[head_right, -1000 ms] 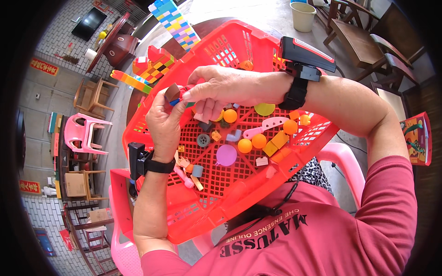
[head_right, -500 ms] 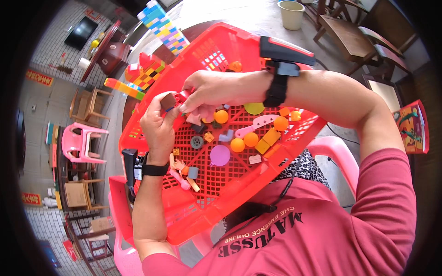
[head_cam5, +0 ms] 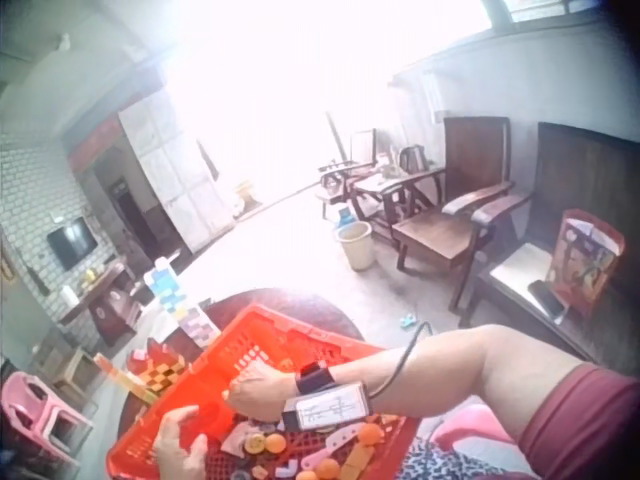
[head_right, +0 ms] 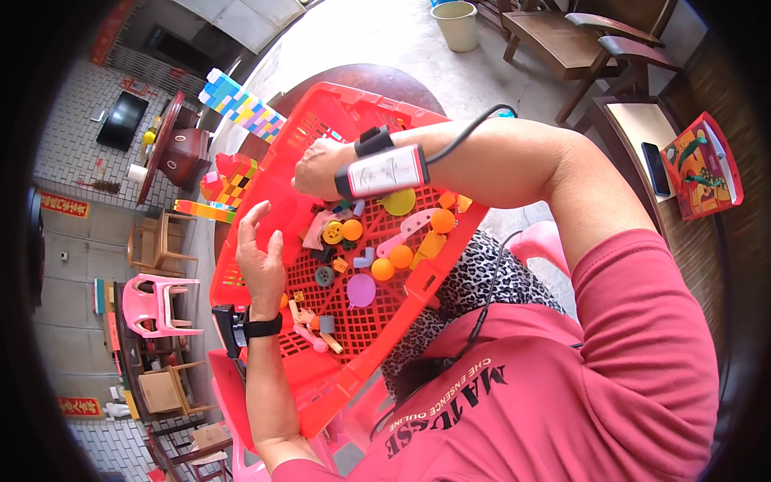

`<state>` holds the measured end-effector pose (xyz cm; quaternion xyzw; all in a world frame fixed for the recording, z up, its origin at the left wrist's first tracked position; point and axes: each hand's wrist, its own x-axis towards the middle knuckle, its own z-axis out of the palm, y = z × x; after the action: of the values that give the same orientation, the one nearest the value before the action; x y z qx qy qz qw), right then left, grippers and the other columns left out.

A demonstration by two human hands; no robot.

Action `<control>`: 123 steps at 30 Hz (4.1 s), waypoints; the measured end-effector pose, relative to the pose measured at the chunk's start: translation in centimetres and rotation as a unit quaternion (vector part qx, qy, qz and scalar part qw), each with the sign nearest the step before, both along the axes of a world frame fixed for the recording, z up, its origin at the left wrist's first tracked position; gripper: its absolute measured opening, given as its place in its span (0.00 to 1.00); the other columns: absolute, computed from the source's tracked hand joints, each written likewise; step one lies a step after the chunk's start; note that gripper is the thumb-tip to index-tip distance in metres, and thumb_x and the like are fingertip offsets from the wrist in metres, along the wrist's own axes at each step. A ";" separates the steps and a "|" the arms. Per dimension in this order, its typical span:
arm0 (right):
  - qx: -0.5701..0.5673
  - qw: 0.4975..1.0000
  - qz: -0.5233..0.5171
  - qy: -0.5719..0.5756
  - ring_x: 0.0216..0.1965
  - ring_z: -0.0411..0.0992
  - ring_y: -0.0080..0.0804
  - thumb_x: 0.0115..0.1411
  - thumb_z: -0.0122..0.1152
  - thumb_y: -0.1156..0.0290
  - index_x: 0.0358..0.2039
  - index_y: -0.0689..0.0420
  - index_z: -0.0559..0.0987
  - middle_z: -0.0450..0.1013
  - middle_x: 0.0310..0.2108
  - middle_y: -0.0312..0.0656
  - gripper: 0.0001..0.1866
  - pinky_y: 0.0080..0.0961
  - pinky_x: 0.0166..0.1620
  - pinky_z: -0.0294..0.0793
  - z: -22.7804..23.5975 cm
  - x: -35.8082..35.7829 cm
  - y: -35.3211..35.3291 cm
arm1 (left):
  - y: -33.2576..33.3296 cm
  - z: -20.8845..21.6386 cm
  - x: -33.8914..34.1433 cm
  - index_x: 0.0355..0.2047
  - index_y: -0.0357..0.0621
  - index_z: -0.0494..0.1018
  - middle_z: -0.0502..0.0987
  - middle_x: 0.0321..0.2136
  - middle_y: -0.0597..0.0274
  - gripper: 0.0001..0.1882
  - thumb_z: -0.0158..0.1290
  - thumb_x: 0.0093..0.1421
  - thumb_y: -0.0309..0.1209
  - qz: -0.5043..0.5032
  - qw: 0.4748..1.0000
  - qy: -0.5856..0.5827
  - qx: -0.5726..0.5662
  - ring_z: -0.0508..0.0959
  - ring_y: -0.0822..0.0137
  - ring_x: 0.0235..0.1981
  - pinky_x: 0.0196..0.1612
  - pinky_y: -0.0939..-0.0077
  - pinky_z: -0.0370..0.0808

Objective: The person is assembling various colorful plastic and wooden blocks from a red basket.

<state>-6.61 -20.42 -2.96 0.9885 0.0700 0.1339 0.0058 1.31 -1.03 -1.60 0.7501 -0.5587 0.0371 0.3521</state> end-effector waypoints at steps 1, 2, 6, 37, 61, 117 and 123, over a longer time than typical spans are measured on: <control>-0.041 0.999 0.019 -0.003 0.26 0.75 0.36 0.49 0.58 0.70 0.27 0.60 0.74 0.74 0.20 0.41 0.07 0.35 0.29 0.67 -0.2 -0.3 -0.1 | -0.2 0.7 -0.6 0.48 0.38 0.68 0.71 0.46 0.50 0.23 0.50 0.49 0.16 -0.004 0.999 -0.042 -0.018 0.70 0.51 0.51 0.54 0.61 0.65; -0.081 0.996 0.040 -0.004 0.25 0.75 0.34 0.50 0.57 0.69 0.26 0.58 0.75 0.74 0.19 0.39 0.06 0.32 0.29 0.66 0.1 -1.0 0.4 | -0.2 1.1 -1.2 0.46 0.38 0.70 0.72 0.44 0.51 0.20 0.51 0.50 0.17 -0.006 0.996 -0.082 -0.035 0.70 0.52 0.50 0.53 0.61 0.66; -0.211 0.976 0.060 -0.019 0.27 0.75 0.27 0.50 0.59 0.66 0.24 0.52 0.79 0.75 0.23 0.31 0.05 0.29 0.29 0.65 0.8 -3.3 3.4 | -0.7 2.8 -3.8 0.41 0.39 0.73 0.74 0.42 0.53 0.15 0.52 0.51 0.18 -0.072 0.982 -0.167 -0.046 0.71 0.53 0.49 0.52 0.61 0.66; 0.091 0.927 0.362 -0.027 0.28 0.73 0.32 0.51 0.55 0.74 0.24 0.59 0.75 0.74 0.25 0.41 0.03 0.26 0.30 0.70 -1.4 -7.6 5.5 | -8.7 1.7 -6.6 0.27 0.36 0.75 0.76 0.24 0.59 0.07 0.56 0.43 0.18 -0.386 0.906 0.169 0.040 0.76 0.68 0.27 0.32 0.76 0.73; 0.110 0.927 0.358 -0.027 0.30 0.73 0.34 0.50 0.56 0.73 0.28 0.59 0.75 0.74 0.26 0.43 0.05 0.28 0.32 0.71 -0.8 -7.8 5.3 | -7.9 1.3 -6.3 0.34 0.38 0.72 0.73 0.29 0.71 0.11 0.48 0.63 0.34 -0.349 0.674 0.582 0.291 0.71 0.81 0.32 0.37 0.85 0.69; 0.168 0.924 0.342 -0.029 0.33 0.74 0.37 0.49 0.57 0.70 0.36 0.59 0.74 0.75 0.29 0.45 0.13 0.33 0.36 0.72 0.5 -4.6 5.2 | -3.6 -5.4 -6.1 0.57 0.42 0.61 0.66 0.56 0.59 0.30 0.47 0.60 0.49 -0.324 0.453 0.820 -0.135 0.65 0.61 0.57 0.58 0.61 0.63; 0.177 0.918 0.353 -0.039 0.34 0.74 0.38 0.48 0.57 0.70 0.37 0.59 0.74 0.75 0.29 0.46 0.14 0.33 0.37 0.72 1.5 -3.8 6.7 | -2.8 -4.4 -6.0 0.56 0.42 0.61 0.67 0.55 0.59 0.28 0.46 0.62 0.46 -0.291 0.497 0.805 -0.142 0.66 0.62 0.56 0.58 0.62 0.64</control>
<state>-10.44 -13.76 -1.45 0.8784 0.3894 0.1756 -0.2143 -4.66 -3.80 -6.04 0.1903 -0.2072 -0.6084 0.7421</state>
